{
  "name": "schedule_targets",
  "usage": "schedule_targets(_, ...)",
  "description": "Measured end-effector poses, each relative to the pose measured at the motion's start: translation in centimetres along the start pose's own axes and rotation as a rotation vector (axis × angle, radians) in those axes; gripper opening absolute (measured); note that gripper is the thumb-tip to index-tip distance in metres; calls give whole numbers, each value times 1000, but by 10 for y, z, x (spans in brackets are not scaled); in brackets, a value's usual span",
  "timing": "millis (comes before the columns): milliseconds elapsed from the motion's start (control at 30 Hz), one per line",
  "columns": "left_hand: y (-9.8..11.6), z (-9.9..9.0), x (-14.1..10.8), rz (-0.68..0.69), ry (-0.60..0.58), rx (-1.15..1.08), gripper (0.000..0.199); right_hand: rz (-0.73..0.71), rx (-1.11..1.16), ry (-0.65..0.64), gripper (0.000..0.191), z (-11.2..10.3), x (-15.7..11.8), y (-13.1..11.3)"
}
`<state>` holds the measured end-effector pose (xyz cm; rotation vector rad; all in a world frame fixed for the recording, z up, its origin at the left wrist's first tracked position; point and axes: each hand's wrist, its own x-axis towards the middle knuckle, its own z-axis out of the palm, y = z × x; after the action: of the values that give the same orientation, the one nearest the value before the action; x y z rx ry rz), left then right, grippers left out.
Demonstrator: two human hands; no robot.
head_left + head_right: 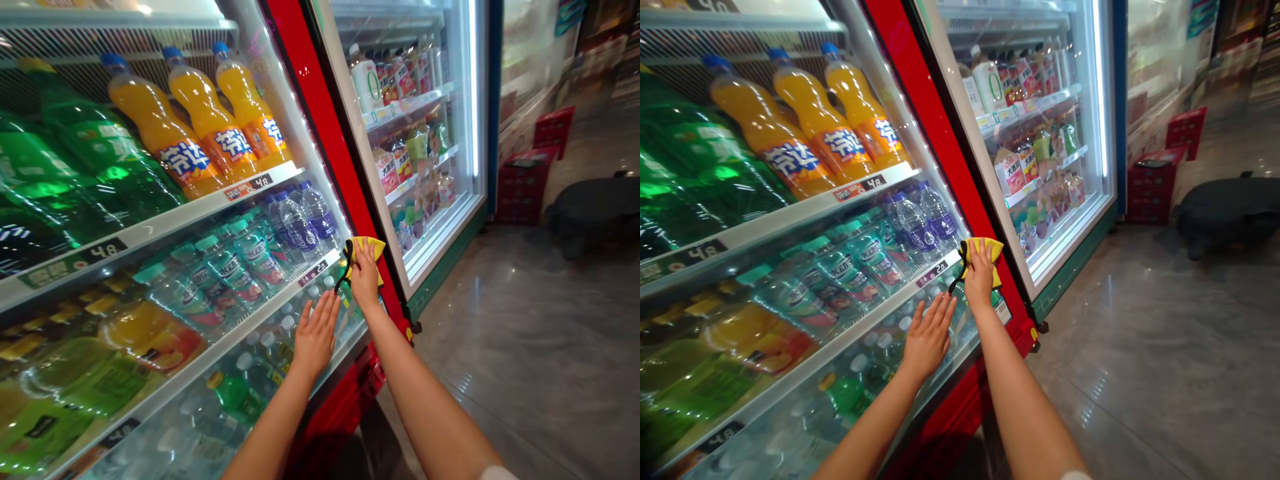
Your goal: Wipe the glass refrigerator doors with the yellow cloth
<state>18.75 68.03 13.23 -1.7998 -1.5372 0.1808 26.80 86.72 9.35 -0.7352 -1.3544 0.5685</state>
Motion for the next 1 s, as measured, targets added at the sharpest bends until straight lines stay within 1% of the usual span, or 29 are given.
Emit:
schedule_targets(67, -1, -2, 3, 3, 22, 19, 75, -13, 0, 17, 70, -8, 4, 7)
schedule_targets(133, -3, -5, 5, 0, 46, 40, 73, 5, 10, 80, 70, -14, 3, 16)
schedule_targets(200, -5, -7, 10, 5, 70, 59, 70, -1, 32, 119, 68, -17, 8, 20)
schedule_targets(267, -7, -9, 16, 25, 88, 79, 67, -69, 46, 103, 65, -16, 25, 17)
schedule_targets(333, -8, -9, 23, 36, 100, 98, 66, -169, 36, 63, 64, -16, 45, 12)
schedule_targets(400, -9, -10, 30, 28, 113, 111, 66, -246, 6, 32, 64, -19, 54, 11)
schedule_targets(467, -9, -10, 34, 15, 130, 120, 66, -274, -31, 17, 65, -25, 45, 20)
schedule_targets(533, -10, -10, 33, 10, 150, 126, 64, -276, -64, 19, 66, -31, 26, 36)
schedule_targets(600, -11, -11, 29, 6, 161, 127, 63, -312, -53, 4, 68, -32, 13, 47)
schedule_targets(633, -11, -11, 26, 1, 161, 126, 63, -331, -38, 7, 68, -30, 13, 48)
schedule_targets(667, -11, -12, 24, -6, 157, 122, 63, -347, -23, 15, 68, -27, 16, 46)
schedule_targets(733, -11, -13, 20, -25, 148, 113, 63, -357, -6, 50, 68, -20, 32, 32)
schedule_targets(800, -9, -14, 18, -45, 142, 97, 63, -343, -24, 78, 68, -13, 45, 16)
schedule_targets(833, -9, -14, 18, -54, 139, 88, 64, -338, -55, 77, 69, -12, 47, 11)
schedule_targets(900, -7, -14, 17, -73, 135, 69, 68, -394, -120, -14, 70, -16, 40, 9)
schedule_targets(967, -8, -14, 16, -92, 140, 53, 71, -502, -166, -145, 72, -25, 28, 19)
schedule_targets(1000, -8, -15, 15, -99, 148, 47, 71, -546, -175, -184, 73, -29, 23, 25)
